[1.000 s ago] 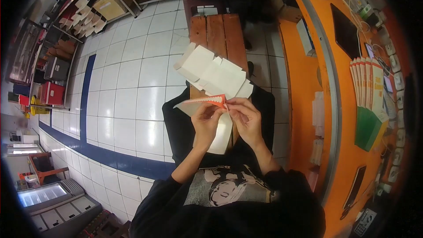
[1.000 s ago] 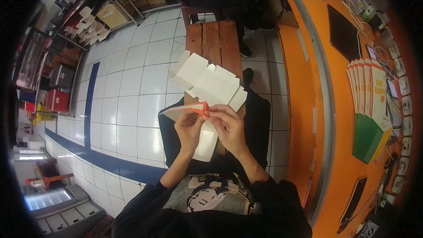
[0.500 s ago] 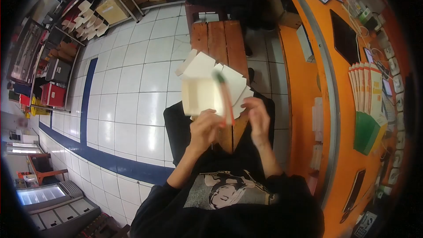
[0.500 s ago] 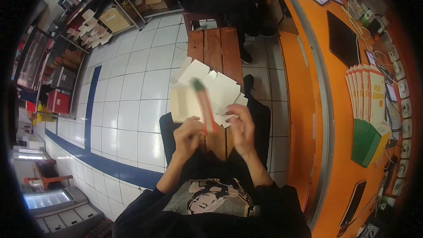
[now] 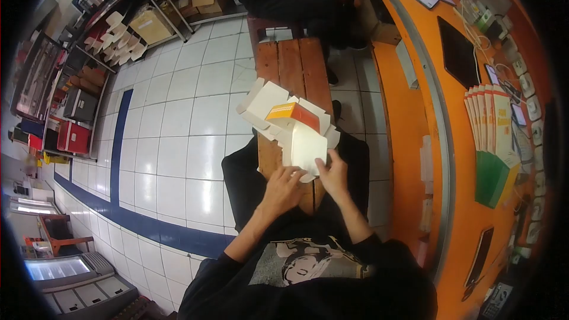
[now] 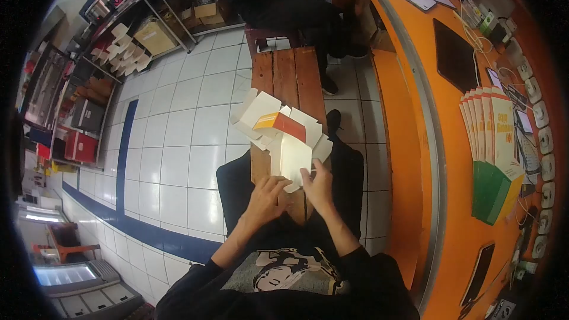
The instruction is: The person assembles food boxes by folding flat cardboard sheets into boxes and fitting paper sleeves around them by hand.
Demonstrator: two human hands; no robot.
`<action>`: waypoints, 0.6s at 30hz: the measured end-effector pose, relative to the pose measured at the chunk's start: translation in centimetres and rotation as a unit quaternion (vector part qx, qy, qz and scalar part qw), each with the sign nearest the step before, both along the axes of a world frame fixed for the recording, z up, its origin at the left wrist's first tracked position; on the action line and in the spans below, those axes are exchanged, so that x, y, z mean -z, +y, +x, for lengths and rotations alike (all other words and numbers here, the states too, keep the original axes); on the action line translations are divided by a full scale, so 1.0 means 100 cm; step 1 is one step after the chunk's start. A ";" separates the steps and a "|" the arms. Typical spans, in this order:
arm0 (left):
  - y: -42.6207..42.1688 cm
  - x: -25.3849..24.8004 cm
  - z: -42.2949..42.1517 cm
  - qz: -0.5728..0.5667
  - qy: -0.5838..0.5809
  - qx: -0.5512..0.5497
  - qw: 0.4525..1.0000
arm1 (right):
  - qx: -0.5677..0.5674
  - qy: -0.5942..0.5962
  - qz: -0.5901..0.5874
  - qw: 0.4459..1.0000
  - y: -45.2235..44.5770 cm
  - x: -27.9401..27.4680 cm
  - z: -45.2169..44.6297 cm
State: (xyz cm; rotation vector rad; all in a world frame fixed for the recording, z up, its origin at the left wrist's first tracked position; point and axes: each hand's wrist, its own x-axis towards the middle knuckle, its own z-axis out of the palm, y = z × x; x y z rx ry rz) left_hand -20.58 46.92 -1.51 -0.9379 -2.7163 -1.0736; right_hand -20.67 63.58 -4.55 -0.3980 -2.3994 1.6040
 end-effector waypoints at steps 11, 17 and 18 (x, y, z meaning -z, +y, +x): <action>0.004 0.096 -0.001 0.178 -0.341 -0.117 0.916 | -0.106 0.022 0.088 0.990 -0.005 0.044 0.018; 0.005 0.130 0.004 0.332 -0.547 -0.122 0.759 | -0.153 -0.007 0.088 0.984 -0.010 0.056 0.030; 0.004 0.130 0.005 0.389 -0.589 -0.118 0.698 | -0.155 -0.015 0.075 0.985 -0.009 0.061 0.031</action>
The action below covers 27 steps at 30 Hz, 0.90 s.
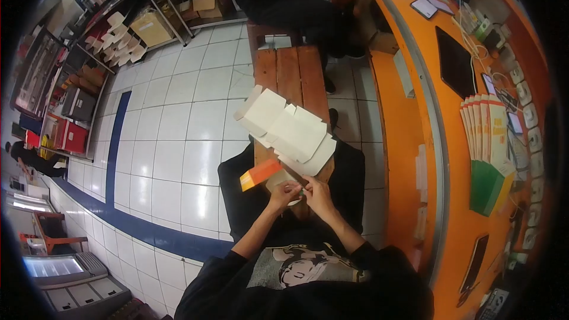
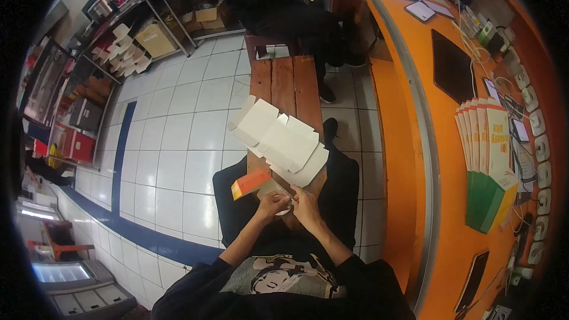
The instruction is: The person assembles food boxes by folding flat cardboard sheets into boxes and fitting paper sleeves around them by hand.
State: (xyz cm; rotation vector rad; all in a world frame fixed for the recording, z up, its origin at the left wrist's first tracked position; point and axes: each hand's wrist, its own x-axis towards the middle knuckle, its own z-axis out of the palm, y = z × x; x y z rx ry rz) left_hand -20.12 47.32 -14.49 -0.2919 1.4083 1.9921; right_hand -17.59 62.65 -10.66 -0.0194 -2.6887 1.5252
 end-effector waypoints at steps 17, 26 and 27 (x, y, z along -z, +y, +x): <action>-0.006 0.011 0.010 0.046 -0.067 -0.022 0.996 | 0.009 -0.089 -0.088 0.992 0.003 0.000 -0.007; -0.015 0.018 0.008 0.050 -0.090 -0.019 0.995 | -0.046 -0.086 -0.073 0.993 -0.005 -0.026 -0.005; -0.016 0.018 0.009 0.039 -0.098 -0.015 0.994 | -0.070 -0.059 -0.045 0.995 -0.008 -0.031 -0.001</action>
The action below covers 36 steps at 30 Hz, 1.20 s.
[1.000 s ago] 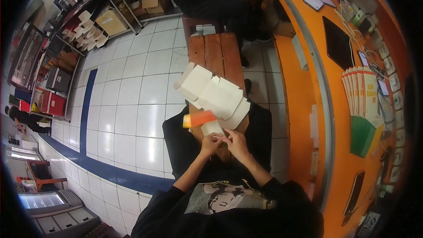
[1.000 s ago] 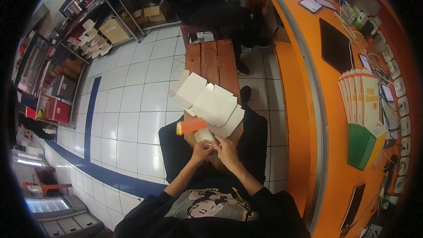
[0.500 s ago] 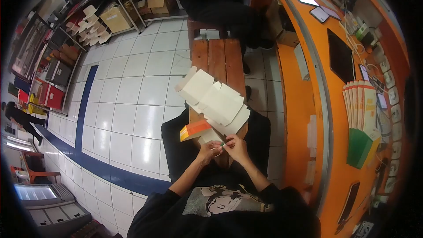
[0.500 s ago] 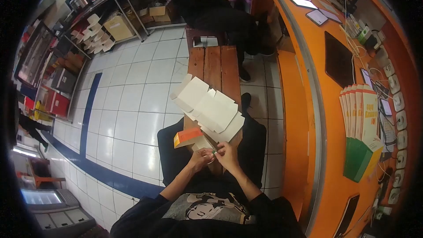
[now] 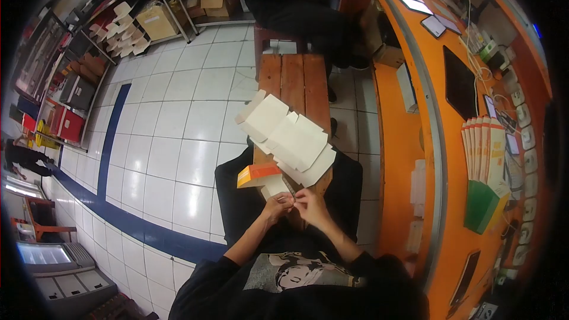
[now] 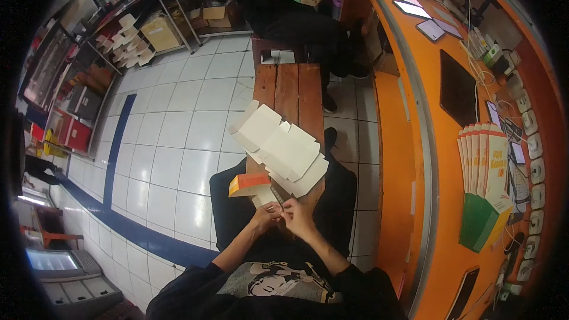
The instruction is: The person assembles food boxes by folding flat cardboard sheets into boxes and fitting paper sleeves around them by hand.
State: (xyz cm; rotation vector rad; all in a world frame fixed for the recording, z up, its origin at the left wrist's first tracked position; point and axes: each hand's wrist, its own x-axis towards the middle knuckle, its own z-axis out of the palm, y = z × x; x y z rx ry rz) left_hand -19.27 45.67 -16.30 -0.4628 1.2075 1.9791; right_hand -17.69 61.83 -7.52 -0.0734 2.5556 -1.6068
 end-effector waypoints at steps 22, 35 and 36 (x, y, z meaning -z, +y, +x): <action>0.023 -0.087 0.016 -0.194 0.331 0.021 0.923 | 0.092 -0.353 -0.506 0.782 0.003 0.035 0.001; 0.022 -0.106 -0.027 -0.168 0.312 -0.090 0.931 | 0.195 -0.161 -0.538 0.804 0.002 0.001 -0.006; 0.022 -0.107 -0.027 -0.168 0.312 -0.090 0.931 | 0.198 -0.118 -0.506 0.831 -0.003 0.002 -0.006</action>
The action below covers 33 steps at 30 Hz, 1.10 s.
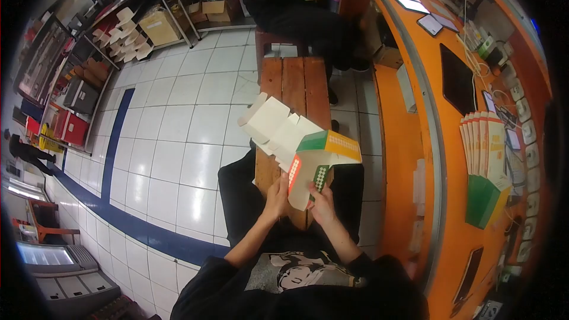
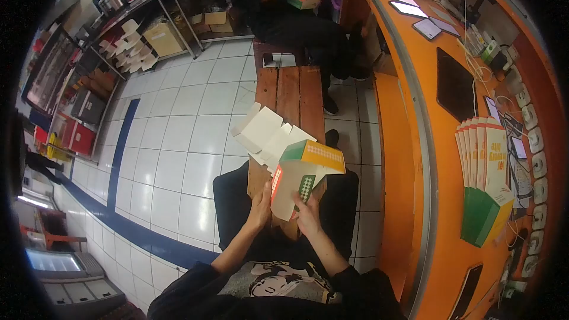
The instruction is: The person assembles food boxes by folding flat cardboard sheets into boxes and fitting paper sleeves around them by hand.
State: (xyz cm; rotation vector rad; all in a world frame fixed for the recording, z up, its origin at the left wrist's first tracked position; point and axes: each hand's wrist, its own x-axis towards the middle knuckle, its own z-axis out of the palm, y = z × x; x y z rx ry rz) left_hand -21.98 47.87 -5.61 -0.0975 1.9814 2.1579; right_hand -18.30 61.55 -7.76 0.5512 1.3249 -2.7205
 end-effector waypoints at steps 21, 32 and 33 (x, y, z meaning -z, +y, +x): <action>0.016 0.019 0.011 -0.115 0.090 -0.149 0.978 | 0.135 0.212 0.609 0.752 -0.010 -0.032 -0.007; 0.034 -0.005 0.011 -0.004 0.102 -0.142 0.985 | 0.101 0.145 0.535 0.826 0.007 -0.033 -0.004; 0.032 -0.006 0.012 -0.009 0.087 -0.140 0.986 | 0.106 0.146 0.528 0.830 0.004 -0.032 -0.004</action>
